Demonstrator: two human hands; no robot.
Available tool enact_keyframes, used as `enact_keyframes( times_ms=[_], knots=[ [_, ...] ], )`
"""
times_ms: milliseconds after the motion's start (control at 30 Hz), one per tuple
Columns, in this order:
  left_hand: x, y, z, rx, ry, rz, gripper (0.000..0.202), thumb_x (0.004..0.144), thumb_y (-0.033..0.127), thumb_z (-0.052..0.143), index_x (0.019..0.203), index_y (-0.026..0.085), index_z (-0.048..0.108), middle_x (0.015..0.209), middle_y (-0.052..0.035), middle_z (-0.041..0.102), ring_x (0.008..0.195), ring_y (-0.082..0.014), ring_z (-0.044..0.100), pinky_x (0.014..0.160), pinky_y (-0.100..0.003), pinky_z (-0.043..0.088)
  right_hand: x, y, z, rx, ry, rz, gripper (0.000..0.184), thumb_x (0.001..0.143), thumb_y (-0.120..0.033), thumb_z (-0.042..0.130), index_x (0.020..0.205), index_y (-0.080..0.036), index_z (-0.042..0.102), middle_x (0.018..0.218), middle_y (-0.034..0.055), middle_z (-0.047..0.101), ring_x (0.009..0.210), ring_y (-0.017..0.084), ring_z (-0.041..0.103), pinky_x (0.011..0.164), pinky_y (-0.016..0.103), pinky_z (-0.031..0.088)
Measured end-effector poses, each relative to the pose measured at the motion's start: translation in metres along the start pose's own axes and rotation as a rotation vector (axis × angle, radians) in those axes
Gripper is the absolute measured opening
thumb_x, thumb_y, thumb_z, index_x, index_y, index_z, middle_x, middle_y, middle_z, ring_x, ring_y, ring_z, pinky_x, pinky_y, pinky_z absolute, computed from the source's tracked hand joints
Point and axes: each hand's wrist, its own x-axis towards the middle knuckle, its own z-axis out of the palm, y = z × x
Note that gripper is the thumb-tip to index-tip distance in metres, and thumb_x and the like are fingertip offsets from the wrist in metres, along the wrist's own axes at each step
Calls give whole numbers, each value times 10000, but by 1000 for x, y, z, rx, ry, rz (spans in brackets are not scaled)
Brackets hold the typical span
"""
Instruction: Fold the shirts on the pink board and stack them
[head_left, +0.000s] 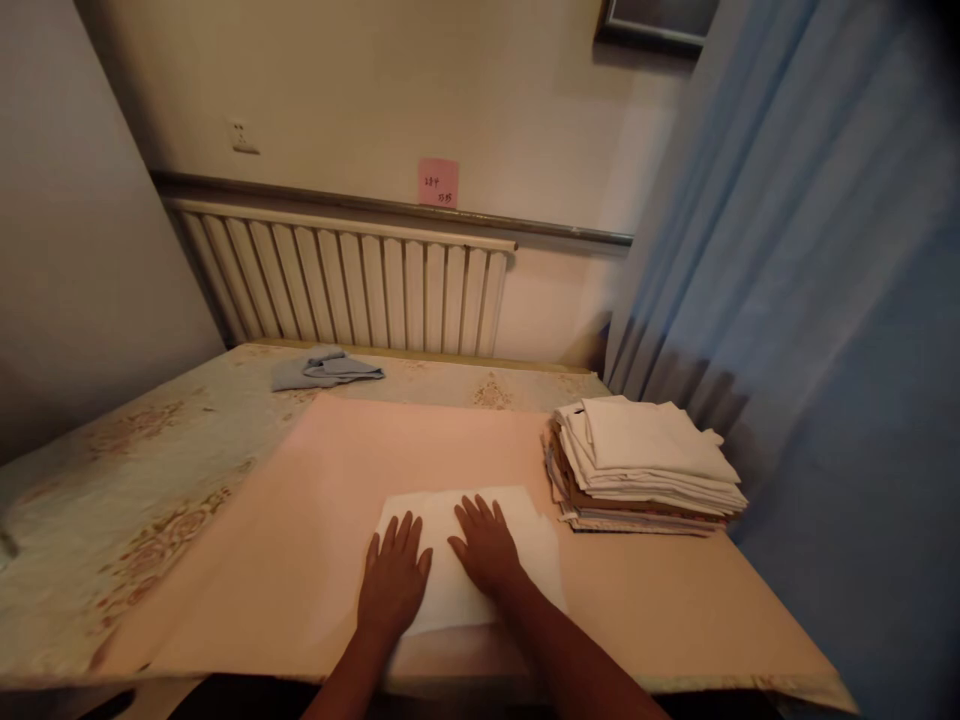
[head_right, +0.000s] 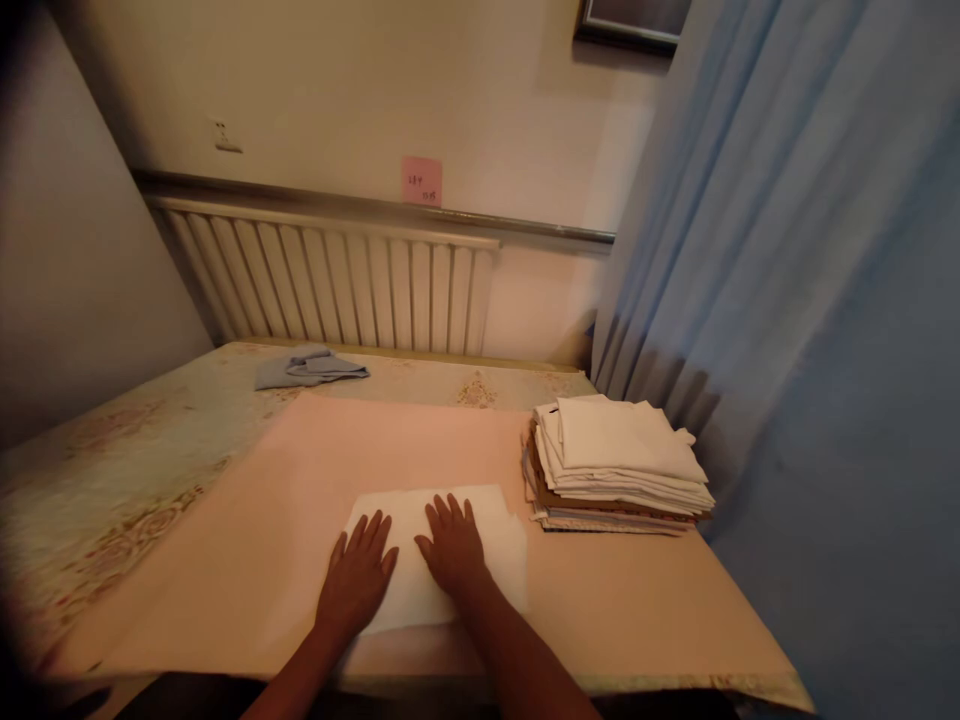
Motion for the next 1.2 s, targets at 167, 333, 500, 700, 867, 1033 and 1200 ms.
enact_keyframes(
  times_ms=[167,333,500,700,867,1033,1200],
  knots=[
    [0,2,-2,-8,5,0,522,936,398,359,1400,181,461,1468,-93,444,1383,-311,343,1112,-556,246,5,15,2,-15,-9,121,496,958,-488,384,1354,-217,508,1439,73,476,1375,278,348,1130,503,233],
    [0,1,0,-17,30,-1,516,936,391,353,1396,187,468,1461,-104,452,1377,-313,354,1112,-550,244,-1,29,-3,-53,-49,195,492,969,-459,357,1372,-211,490,1475,67,430,1388,280,325,1139,487,208],
    [0,1,1,-26,20,-3,521,932,386,356,1395,176,470,1468,-105,442,1377,-323,350,1110,-563,239,-18,38,-9,-88,-45,239,491,971,-439,356,1380,-198,483,1468,83,436,1389,276,328,1144,470,202],
    [1,2,-1,-17,-12,-33,519,928,378,363,1397,183,466,1482,-92,424,1386,-305,336,1124,-547,215,-43,39,-19,-94,-16,237,461,967,-386,391,1359,-171,508,1458,97,445,1387,262,339,1154,456,201],
    [1,4,-3,-9,-31,-44,530,931,382,347,1407,174,453,1492,-95,406,1394,-307,319,1129,-547,193,-61,36,-28,-86,-4,241,451,958,-373,420,1348,-171,520,1455,95,449,1386,270,342,1152,462,215],
    [0,5,-8,-14,-78,-68,535,932,387,338,1414,179,441,1503,-90,390,1405,-300,298,1129,-544,188,-84,40,-30,-114,5,217,467,949,-344,429,1373,-157,487,1468,111,426,1390,273,336,1141,474,241],
    [-2,5,-10,23,-113,-85,541,938,385,323,1433,185,405,1522,-87,360,1420,-282,267,1132,-529,169,-102,43,-31,-124,50,198,465,953,-340,415,1374,-156,481,1459,122,439,1389,265,339,1137,472,248]
  ],
)
